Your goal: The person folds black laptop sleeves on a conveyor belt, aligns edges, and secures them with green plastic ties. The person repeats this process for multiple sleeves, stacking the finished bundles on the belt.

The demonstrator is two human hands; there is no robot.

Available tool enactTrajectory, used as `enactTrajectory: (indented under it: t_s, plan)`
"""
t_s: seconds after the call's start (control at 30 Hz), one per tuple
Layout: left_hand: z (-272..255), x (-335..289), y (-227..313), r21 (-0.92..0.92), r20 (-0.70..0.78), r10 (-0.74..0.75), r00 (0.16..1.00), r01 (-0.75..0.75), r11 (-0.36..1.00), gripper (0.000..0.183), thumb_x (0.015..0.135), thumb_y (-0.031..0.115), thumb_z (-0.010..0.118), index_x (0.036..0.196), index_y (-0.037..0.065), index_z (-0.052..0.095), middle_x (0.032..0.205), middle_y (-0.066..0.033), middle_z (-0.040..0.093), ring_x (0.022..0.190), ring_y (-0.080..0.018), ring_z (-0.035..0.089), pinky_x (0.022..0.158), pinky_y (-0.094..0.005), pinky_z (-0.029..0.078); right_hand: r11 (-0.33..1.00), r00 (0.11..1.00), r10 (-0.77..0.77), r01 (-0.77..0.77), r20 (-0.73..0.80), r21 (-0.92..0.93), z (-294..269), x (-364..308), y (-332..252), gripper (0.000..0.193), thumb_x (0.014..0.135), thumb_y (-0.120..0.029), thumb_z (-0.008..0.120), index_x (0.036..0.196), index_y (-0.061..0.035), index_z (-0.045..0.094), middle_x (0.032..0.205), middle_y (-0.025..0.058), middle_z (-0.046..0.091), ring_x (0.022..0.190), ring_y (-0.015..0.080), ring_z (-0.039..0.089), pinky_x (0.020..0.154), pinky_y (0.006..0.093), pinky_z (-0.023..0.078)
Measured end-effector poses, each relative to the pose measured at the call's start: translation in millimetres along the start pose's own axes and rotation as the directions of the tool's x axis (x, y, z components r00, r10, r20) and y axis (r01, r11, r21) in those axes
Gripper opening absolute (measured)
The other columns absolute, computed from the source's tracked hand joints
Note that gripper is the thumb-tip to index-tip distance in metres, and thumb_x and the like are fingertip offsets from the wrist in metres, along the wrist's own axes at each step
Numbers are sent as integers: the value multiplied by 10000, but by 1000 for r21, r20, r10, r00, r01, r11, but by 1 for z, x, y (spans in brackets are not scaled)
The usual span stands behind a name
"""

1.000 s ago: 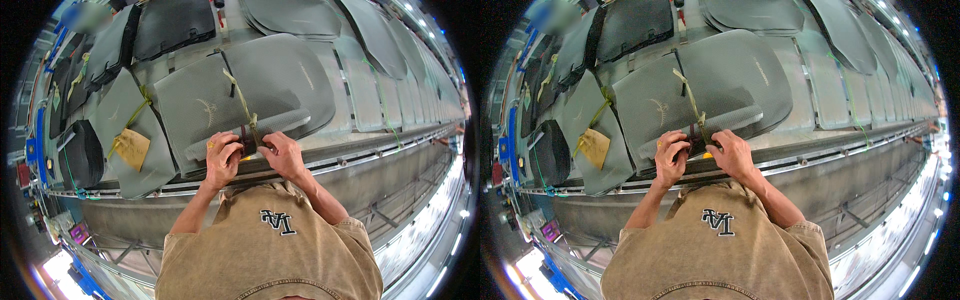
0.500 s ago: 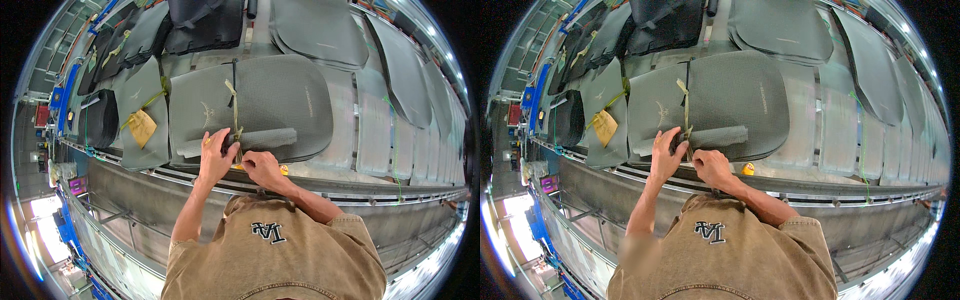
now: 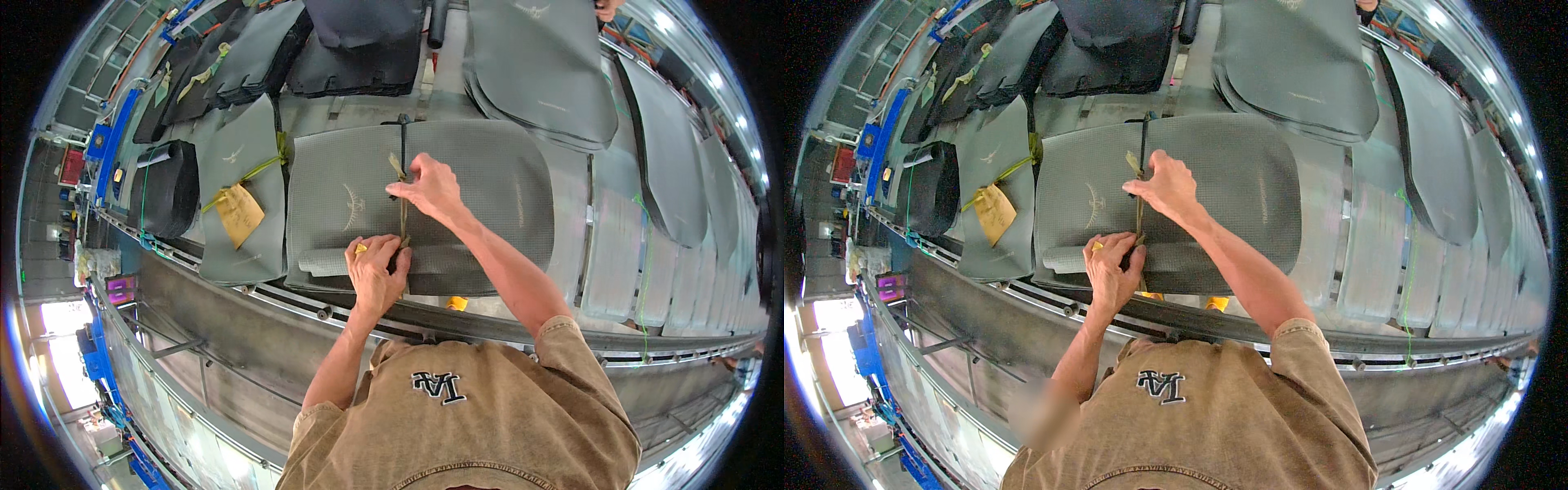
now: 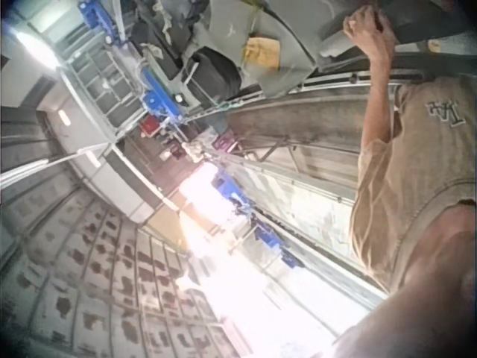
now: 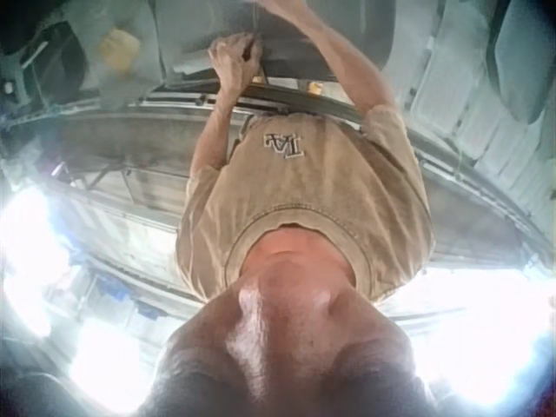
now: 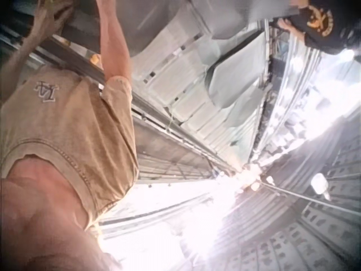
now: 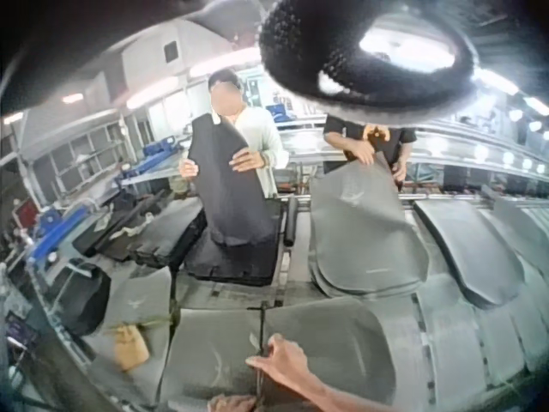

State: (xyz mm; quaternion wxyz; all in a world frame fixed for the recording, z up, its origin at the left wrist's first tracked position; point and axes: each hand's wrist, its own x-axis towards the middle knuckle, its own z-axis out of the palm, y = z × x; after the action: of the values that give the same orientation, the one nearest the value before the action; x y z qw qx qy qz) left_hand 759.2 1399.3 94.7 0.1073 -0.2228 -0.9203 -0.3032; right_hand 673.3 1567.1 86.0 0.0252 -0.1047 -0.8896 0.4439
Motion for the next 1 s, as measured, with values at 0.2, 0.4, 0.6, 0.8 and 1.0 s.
enactTrajectory:
  t_s: [0.2, 0.4, 0.6, 0.8, 1.0]
  plan:
    - [-3, 1, -1, -49, 32, -45, 998, 46, 998, 227, 767, 174, 674, 948, 39, 655, 958, -89, 670, 942, -251, 609, 988, -426, 309, 837, 936, 213, -324, 281, 442, 0, 8, 6, 157, 804, -160, 636, 860, -16, 607, 766, 91, 642, 606, 180, 618, 521, 318, 503]
    - [-13, 23, -7, -304, 139, -175, 975, 210, 929, 284, 793, 166, 682, 1017, 1, 625, 952, -130, 664, 852, -271, 639, 812, -395, 470, 604, 853, 203, -495, 480, 625, -18, 14, 20, 113, 895, -61, 553, 943, 11, 625, 802, 89, 650, 592, 140, 613, 499, 249, 510]
    - [9, 72, -21, -534, 164, -377, 912, 403, 743, 350, 846, 177, 641, 1111, -43, 578, 954, -157, 658, 756, -195, 651, 654, -306, 519, 625, 861, 198, -480, 469, 616, -14, 14, 23, 142, 889, -50, 563, 1002, 18, 614, 805, 93, 644, 601, 131, 614, 508, 246, 519]
    - [45, 91, -39, -547, 201, -397, 896, 439, 713, 343, 852, 211, 660, 1080, -40, 607, 810, -82, 667, 627, -108, 589, 542, -246, 479, 644, 866, 206, -470, 455, 603, -15, 11, 16, 138, 877, -32, 567, 980, 52, 605, 790, 120, 637, 582, 165, 615, 492, 284, 520]
    - [46, 113, -40, -614, 457, -464, 759, 647, 453, 204, 845, 176, 662, 911, -17, 668, 733, -41, 650, 609, -81, 568, 501, -231, 456, 653, 879, 174, -440, 444, 616, -15, 9, 18, 146, 879, -61, 574, 964, 53, 608, 779, 102, 625, 588, 156, 615, 500, 277, 524]
